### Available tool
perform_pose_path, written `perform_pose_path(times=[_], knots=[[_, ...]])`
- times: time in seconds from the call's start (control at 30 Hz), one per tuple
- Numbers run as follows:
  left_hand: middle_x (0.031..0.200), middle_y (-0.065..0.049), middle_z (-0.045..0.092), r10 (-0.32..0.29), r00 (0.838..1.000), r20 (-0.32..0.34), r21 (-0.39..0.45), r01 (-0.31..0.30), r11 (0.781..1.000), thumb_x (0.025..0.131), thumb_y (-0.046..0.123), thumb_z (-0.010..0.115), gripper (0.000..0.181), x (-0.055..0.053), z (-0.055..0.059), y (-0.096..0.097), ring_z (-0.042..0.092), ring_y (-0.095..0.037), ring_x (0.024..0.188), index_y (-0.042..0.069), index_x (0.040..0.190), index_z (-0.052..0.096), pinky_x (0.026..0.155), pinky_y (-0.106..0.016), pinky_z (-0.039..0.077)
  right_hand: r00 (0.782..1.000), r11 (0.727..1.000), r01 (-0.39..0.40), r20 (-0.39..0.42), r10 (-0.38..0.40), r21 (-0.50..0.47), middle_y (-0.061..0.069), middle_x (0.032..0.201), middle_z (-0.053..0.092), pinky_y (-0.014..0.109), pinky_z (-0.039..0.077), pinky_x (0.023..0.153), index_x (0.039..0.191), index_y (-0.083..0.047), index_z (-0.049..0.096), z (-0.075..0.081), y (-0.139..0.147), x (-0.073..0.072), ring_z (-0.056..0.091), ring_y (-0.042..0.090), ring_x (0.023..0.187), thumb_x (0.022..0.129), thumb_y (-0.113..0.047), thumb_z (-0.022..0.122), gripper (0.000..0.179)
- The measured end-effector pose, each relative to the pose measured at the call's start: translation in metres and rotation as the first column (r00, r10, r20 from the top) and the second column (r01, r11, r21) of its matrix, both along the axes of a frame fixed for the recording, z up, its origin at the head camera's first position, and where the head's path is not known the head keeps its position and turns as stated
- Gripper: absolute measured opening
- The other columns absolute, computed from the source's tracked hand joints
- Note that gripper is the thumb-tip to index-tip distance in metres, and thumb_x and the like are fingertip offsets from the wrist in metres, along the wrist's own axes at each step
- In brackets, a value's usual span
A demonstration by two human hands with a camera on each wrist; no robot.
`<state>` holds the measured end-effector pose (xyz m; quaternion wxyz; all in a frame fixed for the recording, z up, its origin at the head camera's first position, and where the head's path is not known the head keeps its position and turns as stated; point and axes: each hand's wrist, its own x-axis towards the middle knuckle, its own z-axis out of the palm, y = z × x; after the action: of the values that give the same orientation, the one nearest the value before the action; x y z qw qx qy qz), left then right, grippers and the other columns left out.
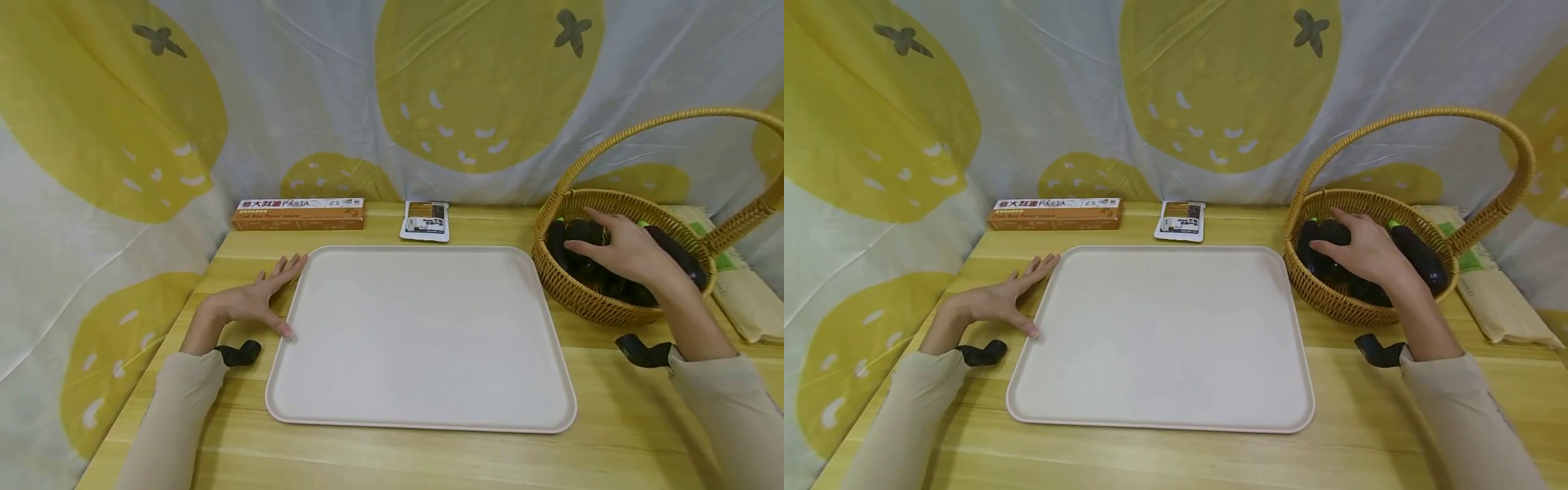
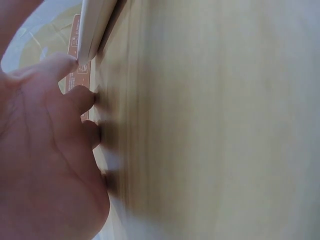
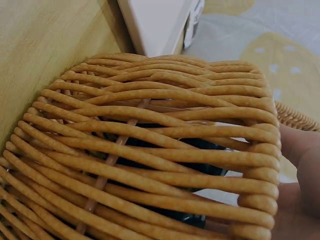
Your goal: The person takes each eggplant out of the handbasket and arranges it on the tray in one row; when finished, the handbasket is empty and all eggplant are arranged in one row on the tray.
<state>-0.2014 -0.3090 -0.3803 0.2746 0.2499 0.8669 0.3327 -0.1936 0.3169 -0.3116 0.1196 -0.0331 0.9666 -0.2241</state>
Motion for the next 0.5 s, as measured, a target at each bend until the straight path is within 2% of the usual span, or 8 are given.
perform_pose_path(times=[0.1,0.13,0.3,0.37,0.43,0.47,0.5], knots=[[0.172,-0.017,-0.023,0.0,1.0,-0.001,0.002,0.0,1.0,0.073,0.027,0.095,0.139,0.0003,-0.0001,-0.0003,-0.029,-0.045,0.155,0.013,0.167,-0.006,0.117,-0.073,-0.023,1.0,1.0,-0.001,-0.001,0.001,0.001,0.042,0.159,0.025,0.076,0.039,0.099,0.166,-0.002,0.009,-0.0009,-0.0006,-0.0021,0.041,0.064,0.128,0.102,-0.059,0.054,0.097],[0.172,-0.017,-0.023,0.0,1.0,-0.001,0.002,0.0,1.0,0.073,0.027,0.095,0.139,0.0003,0.0,-0.0004,-0.029,-0.045,0.154,0.013,0.167,-0.006,0.117,-0.073,-0.023,1.0,1.0,-0.003,0.001,0.003,0.003,0.041,0.163,0.016,0.078,0.036,0.102,0.166,-0.002,0.009,-0.0012,-0.0005,-0.0028,0.034,0.064,0.136,0.102,-0.059,0.054,0.097],[0.172,-0.016,-0.023,-0.002,1.0,0.003,0.008,0.002,1.0,0.073,0.027,0.095,0.139,0.0,-0.0002,-0.0006,-0.03,-0.045,0.154,0.013,0.167,-0.006,0.117,-0.073,-0.023,1.0,1.0,-0.006,-0.002,0.006,0.017,0.043,0.163,0.014,0.08,0.03,0.106,0.165,0.0,0.012,-0.0037,0.0003,-0.0053,0.021,0.065,0.143,0.103,-0.056,0.055,0.094],[0.172,-0.016,-0.023,-0.003,1.0,0.004,0.01,0.003,1.0,0.073,0.027,0.095,0.139,-0.0003,-0.0005,-0.0007,-0.03,-0.045,0.154,0.013,0.167,-0.006,0.117,-0.073,-0.023,1.0,1.0,-0.005,-0.003,0.005,0.02,0.044,0.162,0.014,0.08,0.032,0.105,0.165,-0.001,0.012,-0.0043,0.0004,-0.0056,0.021,0.065,0.142,0.103,-0.056,0.055,0.094],[0.172,-0.016,-0.023,-0.003,1.0,0.004,0.011,0.003,1.0,0.073,0.027,0.095,0.139,-0.0005,-0.0005,-0.0008,-0.03,-0.044,0.154,0.013,0.167,-0.006,0.117,-0.073,-0.023,1.0,1.0,-0.008,-0.009,0.008,0.023,0.046,0.16,0.016,0.078,0.035,0.101,0.165,0.0,0.013,-0.0051,0.0002,-0.0057,0.028,0.065,0.138,0.103,-0.055,0.055,0.093],[0.172,-0.016,-0.023,-0.003,1.0,0.005,0.011,0.003,1.0,0.073,0.027,0.095,0.139,-0.0005,-0.0004,-0.0008,-0.03,-0.044,0.154,0.013,0.167,-0.006,0.117,-0.073,-0.023,1.0,1.0,-0.008,-0.017,0.009,0.028,0.045,0.157,0.026,0.075,0.04,0.097,0.164,0.001,0.015,-0.0058,-0.0004,-0.006,0.04,0.063,0.13,0.103,-0.055,0.056,0.092],[0.172,-0.016,-0.023,-0.003,1.0,0.007,0.011,0.003,1.0,0.073,0.027,0.095,0.139,-0.0005,-0.0004,-0.0008,-0.03,-0.044,0.154,0.013,0.167,-0.006,0.117,-0.073,-0.023,1.0,0.999,-0.008,-0.024,0.009,0.033,0.045,0.147,0.041,0.071,0.044,0.092,0.164,0.001,0.017,-0.0066,-0.001,-0.0063,0.052,0.06,0.117,0.103,-0.053,0.056,0.091]])
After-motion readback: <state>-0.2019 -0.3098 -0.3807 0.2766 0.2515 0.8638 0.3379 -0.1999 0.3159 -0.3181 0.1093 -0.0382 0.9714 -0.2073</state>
